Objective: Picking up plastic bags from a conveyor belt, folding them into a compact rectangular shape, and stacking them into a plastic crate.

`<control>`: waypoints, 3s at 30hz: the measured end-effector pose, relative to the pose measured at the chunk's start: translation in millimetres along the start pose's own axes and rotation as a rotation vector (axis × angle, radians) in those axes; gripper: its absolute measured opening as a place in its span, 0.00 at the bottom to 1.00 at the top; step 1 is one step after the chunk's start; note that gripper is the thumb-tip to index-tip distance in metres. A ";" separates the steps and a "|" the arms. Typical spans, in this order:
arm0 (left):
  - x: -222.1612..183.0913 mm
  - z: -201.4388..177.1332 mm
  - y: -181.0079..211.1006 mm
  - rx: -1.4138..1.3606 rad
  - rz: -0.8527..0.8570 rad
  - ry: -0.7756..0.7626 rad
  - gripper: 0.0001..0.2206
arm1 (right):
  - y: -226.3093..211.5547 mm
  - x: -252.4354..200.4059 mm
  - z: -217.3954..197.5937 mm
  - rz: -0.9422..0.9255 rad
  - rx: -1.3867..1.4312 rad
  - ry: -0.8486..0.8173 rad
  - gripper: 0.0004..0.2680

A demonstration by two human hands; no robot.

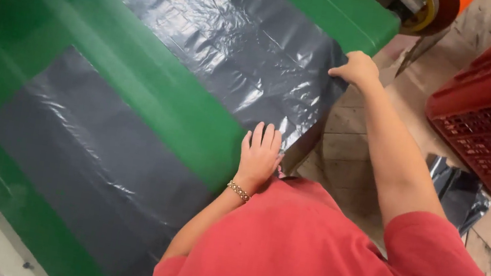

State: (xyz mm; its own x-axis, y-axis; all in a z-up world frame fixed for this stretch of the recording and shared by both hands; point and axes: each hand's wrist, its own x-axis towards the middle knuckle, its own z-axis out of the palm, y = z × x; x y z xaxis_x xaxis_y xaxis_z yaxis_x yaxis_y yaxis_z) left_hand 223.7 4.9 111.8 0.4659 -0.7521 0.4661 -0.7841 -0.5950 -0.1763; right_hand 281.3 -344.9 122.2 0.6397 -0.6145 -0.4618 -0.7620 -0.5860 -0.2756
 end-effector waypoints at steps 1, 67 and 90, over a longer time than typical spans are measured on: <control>6.2 -1.0 -2.6 0.007 -0.044 0.072 0.10 | -0.7 3.0 0.5 -0.058 -0.007 0.006 0.17; 90.9 133.5 -230.9 -2.480 -1.443 0.245 0.49 | -211.1 65.1 -34.4 -1.420 0.243 0.486 0.06; 139.3 121.4 -120.8 -0.108 -0.604 -0.294 0.32 | -216.8 34.8 102.3 -1.439 0.117 0.284 0.30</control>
State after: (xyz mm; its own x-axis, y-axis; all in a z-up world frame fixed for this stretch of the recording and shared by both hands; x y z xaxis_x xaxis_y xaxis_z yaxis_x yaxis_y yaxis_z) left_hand 433.1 -62.4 92.9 0.9150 -0.3516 0.1978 -0.3807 -0.9148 0.1351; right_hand 458.4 -185.1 79.6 0.8247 0.3592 0.4369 0.5392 -0.7325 -0.4156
